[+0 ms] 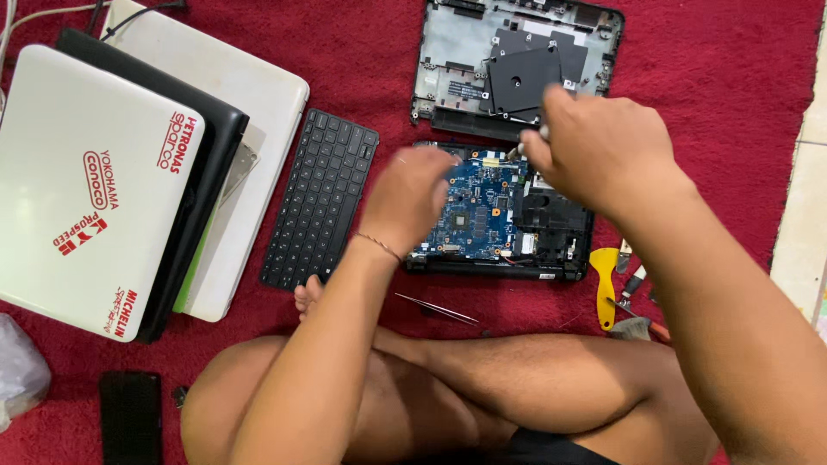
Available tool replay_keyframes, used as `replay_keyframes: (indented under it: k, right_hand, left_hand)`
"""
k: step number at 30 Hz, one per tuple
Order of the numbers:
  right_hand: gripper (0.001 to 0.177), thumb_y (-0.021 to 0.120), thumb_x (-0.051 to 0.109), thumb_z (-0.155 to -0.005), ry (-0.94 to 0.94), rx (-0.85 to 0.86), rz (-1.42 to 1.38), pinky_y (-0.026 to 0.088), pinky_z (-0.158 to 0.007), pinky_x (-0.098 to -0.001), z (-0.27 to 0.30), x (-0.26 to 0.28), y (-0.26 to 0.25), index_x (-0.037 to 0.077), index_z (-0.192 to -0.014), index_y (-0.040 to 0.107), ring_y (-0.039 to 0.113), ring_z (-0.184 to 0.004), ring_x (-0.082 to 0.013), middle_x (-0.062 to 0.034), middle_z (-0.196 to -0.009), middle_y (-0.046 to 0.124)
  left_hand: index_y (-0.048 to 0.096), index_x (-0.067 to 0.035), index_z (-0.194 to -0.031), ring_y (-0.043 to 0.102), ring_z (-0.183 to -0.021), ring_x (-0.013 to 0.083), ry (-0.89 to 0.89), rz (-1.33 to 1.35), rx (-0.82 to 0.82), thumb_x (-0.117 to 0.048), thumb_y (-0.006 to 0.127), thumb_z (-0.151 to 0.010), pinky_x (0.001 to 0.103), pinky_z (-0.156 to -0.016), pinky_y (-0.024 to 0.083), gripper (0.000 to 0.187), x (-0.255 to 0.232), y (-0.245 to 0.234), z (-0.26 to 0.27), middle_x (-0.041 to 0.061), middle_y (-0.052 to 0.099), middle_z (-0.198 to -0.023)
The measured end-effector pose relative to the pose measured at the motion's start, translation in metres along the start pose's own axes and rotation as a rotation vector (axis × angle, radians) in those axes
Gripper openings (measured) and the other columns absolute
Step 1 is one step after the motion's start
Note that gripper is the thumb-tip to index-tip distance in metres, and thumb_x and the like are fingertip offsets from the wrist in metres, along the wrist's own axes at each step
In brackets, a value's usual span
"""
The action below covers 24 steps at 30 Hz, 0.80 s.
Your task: The person is repairing a disassembled laptop while sitting on the floor. They use tweezers to adjust small components on the motherboard and a screwdriver to tighten screws, then place a metal shield over the board.
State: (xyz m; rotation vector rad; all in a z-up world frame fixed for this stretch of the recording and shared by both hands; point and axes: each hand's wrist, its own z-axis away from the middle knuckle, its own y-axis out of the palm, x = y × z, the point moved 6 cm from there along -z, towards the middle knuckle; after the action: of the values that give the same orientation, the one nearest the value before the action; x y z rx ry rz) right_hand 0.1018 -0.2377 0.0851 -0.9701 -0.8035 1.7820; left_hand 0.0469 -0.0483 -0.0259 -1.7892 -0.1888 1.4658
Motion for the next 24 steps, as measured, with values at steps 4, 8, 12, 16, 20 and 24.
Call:
replay_keyframes:
  k: [4,8,12,16,20,24]
  right_hand:
    - [0.048,0.044,0.052,-0.119,-0.032,-0.017,-0.07,0.059,-0.056,-0.0536,0.0,-0.001,0.004,0.008,-0.116,0.062,0.079,-0.079,-0.0473,-0.018,-0.099,0.077]
    - [0.05,0.059,0.044,-0.107,-0.091,-0.023,-0.273,0.059,-0.068,-0.0647,-0.001,0.0,-0.004,0.004,-0.136,0.052,0.075,-0.092,-0.0541,-0.0205,-0.126,0.072]
    - [0.063,0.035,0.058,-0.126,-0.029,-0.039,0.025,0.061,-0.057,-0.0513,0.001,-0.004,-0.001,0.008,-0.113,0.07,0.081,-0.08,-0.044,-0.0169,-0.094,0.082]
    - [0.049,0.041,0.05,-0.118,-0.026,0.095,-0.132,0.062,-0.066,-0.0585,0.004,-0.005,-0.002,0.005,-0.128,0.058,0.08,-0.09,-0.0482,-0.0211,-0.11,0.077]
    - [0.056,0.047,0.05,-0.113,-0.054,0.072,-0.149,0.063,-0.066,-0.064,0.007,-0.006,-0.007,0.002,-0.14,0.05,0.08,-0.092,-0.0525,-0.021,-0.119,0.075]
    - [0.059,0.033,0.057,-0.123,-0.022,0.104,-0.041,0.063,-0.068,-0.0593,0.001,-0.01,0.005,0.005,-0.128,0.062,0.082,-0.089,-0.0506,-0.0227,-0.103,0.083]
  left_hand:
    - [0.076,-0.007,-0.128,0.068,-0.117,0.0356,-0.198,-0.048,-0.193,-0.009,0.072,-0.098,0.05,-0.1,0.056,0.031,0.019,-0.035,0.0,0.013,0.076,-0.123]
    - [0.072,-0.007,-0.136,0.065,-0.12,0.0411,-0.392,-0.102,-0.107,-0.016,0.074,-0.097,0.056,-0.1,0.054,0.04,0.039,-0.028,0.003,0.017,0.074,-0.125]
    - [0.071,-0.004,-0.137,0.069,-0.114,0.0448,-0.449,-0.126,-0.043,-0.013,0.066,-0.095,0.058,-0.098,0.054,0.043,0.053,-0.017,0.005,0.022,0.073,-0.124]
    - [0.074,-0.01,-0.136,0.068,-0.116,0.0421,-0.521,-0.118,0.0,-0.006,0.058,-0.097,0.058,-0.093,0.056,0.042,0.054,-0.017,0.007,0.02,0.074,-0.125]
    - [0.074,-0.01,-0.138,0.069,-0.119,0.0411,-0.535,-0.096,0.014,-0.006,0.058,-0.097,0.057,-0.098,0.055,0.044,0.059,-0.016,0.007,0.019,0.073,-0.133]
    - [0.076,-0.011,-0.135,0.07,-0.115,0.0431,-0.566,-0.071,0.017,-0.005,0.056,-0.096,0.059,-0.093,0.057,0.043,0.05,-0.024,0.007,0.019,0.074,-0.13]
